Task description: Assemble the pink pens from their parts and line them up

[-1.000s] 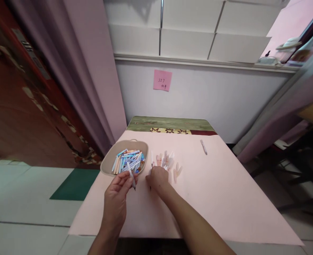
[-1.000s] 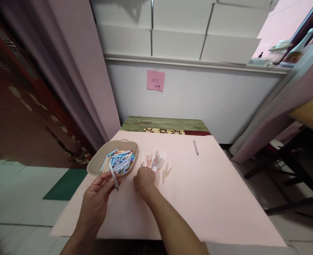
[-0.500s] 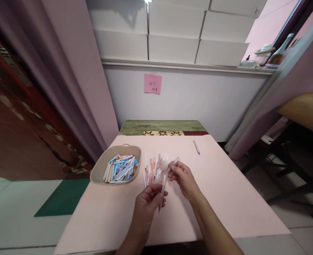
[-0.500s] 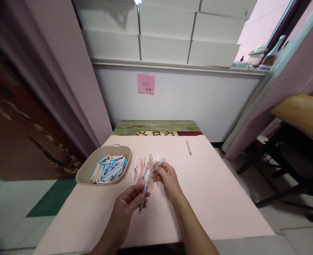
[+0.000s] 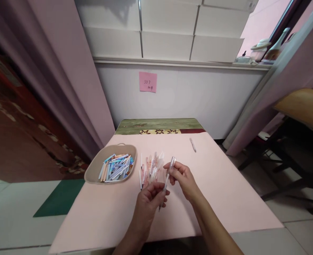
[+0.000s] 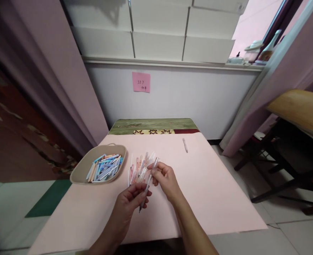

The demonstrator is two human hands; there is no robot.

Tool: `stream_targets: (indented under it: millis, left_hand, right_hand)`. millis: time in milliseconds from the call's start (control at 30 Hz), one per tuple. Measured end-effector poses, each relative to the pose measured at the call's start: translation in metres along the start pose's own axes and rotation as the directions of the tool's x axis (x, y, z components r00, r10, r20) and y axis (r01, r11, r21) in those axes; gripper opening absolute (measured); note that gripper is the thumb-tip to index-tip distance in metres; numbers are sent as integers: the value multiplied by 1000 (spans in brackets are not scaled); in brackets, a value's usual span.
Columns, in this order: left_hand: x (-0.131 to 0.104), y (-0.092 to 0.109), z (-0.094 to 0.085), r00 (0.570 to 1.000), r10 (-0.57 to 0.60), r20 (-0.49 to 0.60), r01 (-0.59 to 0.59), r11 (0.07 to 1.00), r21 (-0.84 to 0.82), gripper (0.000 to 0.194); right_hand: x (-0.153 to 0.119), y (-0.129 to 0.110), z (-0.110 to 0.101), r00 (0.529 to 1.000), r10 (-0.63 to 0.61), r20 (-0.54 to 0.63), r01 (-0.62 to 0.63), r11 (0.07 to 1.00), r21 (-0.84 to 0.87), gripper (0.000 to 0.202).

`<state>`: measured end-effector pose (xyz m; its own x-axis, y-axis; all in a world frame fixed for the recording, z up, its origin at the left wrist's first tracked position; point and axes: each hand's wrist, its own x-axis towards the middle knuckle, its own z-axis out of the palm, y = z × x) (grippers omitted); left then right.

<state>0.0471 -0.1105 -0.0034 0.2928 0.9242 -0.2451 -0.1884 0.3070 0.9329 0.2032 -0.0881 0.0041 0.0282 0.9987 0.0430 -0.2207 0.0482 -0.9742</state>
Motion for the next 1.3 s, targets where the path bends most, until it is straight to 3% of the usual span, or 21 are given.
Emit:
stream_targets:
  millis: [200, 467, 667, 967, 1300]
  left_hand:
    - [-2, 6, 7, 989, -102, 103, 121, 972, -202, 25]
    - [-5, 11, 13, 955, -192, 227, 272, 872, -406, 28]
    - [-8, 14, 16, 954, -176, 244, 276, 836, -474, 31]
    - [-10, 12, 18, 963, -103, 248, 212, 859, -466, 26]
    - [-11, 12, 17, 963, -106, 246, 211, 864, -457, 27]
  right_hand:
    - [-8, -7, -12, 991, -33, 126, 42, 997, -66, 20]
    - [-12, -2, -13, 975, 20, 222, -38, 996, 76, 28]
    - [-17, -4, -9, 968, 40, 246, -74, 989, 130, 28]
    - [-24, -4, -1, 973, 136, 184, -176, 960, 218, 44]
    - [-26, 0, 4, 956, 169, 238, -230, 939, 257, 49]
